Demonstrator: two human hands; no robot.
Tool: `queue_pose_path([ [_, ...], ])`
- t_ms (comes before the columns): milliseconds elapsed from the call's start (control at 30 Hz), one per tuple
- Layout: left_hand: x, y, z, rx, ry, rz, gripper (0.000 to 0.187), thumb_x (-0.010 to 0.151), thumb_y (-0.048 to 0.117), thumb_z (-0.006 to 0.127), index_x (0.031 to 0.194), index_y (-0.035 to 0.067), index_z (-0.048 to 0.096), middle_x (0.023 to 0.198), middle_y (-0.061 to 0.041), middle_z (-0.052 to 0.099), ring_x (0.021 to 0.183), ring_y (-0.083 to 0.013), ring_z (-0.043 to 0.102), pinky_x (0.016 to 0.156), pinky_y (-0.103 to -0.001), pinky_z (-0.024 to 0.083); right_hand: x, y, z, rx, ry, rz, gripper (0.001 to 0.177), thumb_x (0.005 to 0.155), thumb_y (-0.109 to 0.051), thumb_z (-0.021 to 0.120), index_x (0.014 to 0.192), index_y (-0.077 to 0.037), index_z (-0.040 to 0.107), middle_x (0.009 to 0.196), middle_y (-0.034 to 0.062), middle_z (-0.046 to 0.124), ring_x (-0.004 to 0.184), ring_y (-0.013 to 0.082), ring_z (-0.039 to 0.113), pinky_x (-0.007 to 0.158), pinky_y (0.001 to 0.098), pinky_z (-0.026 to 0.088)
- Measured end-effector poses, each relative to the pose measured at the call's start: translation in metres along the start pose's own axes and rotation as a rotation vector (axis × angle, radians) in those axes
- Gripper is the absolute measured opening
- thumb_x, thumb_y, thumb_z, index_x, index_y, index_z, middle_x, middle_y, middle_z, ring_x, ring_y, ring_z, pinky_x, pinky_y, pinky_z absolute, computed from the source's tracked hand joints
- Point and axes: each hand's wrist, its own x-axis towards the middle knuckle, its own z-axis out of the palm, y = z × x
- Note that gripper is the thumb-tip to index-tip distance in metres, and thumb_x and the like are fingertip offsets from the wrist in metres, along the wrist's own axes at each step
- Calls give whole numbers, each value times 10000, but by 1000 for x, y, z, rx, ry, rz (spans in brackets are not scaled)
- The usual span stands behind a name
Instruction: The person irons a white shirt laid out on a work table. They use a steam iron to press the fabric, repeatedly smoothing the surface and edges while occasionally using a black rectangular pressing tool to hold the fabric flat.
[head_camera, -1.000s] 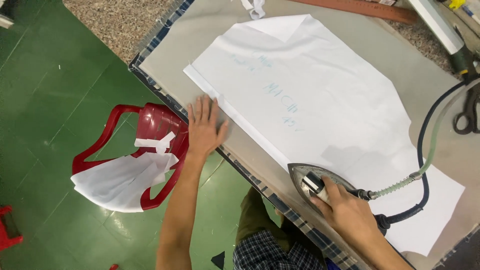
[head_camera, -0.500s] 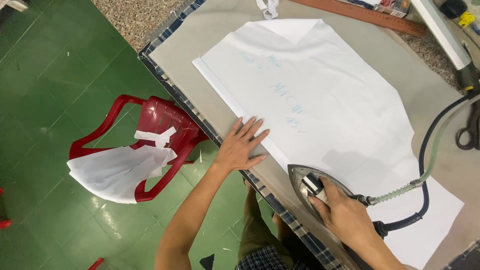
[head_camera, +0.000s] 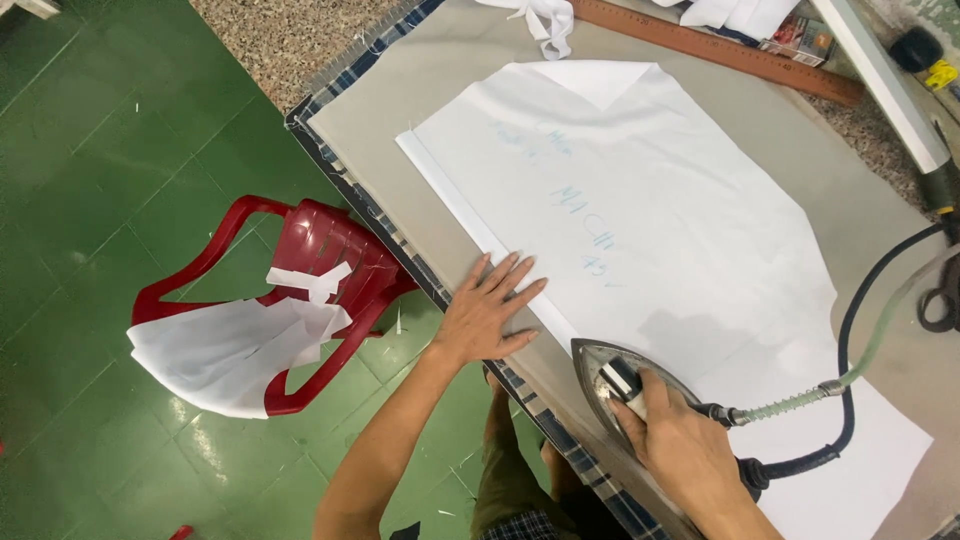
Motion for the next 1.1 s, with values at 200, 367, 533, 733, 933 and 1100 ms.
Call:
queue_pose_path([
  [200,-3,-31,2,-19,-72,-12,722,1036,667,260,1619,245,321,1702,-77,237,1583,-271,197,1288,-526,91,18,-25,-20,26,-169,69,617,968,-621,414,1419,-200,413,1040,104,725,771,413,738,612,559,600],
  [367,-11,-90,-12,165,41,-364,697,1076,573,245,1617,137,290,1667,-197,260,1549,-376,241,1266,-588,152,17,-23,-16,37,-131,55,608,959,-612,440,1403,-197,429,1029,98,731,754,419,739,584,566,596],
  [533,-14,-59,-12,247,-101,-300,726,1080,601,116,1638,139,164,1718,-139,118,1587,-294,92,1303,-514,28,19,-18,-8,29,-114,66,617,940,-650,451,1370,-208,432,1062,88,708,824,442,724,637,594,589],
  [733,-5,-33,-8,73,107,-9,695,1054,580,444,1584,130,414,1650,-143,360,1546,-307,313,1277,-530,202,2,-9,2,-29,390,-198,623,915,-520,618,1382,-116,541,972,87,698,679,279,712,398,447,564],
  [933,-4,-32,-7,79,-5,27,714,1042,627,392,1612,197,367,1676,-140,301,1559,-316,282,1282,-537,147,-43,9,13,-154,624,-452,601,900,-377,693,1379,-41,557,1391,157,594,1256,325,608,1084,466,520],
  [1100,-5,-32,-4,27,31,27,694,1036,609,442,1596,201,399,1672,-127,310,1555,-334,299,1282,-555,167,-59,33,41,-303,738,-409,573,973,-465,550,1399,-84,589,1450,204,639,1314,391,652,1046,510,562],
])
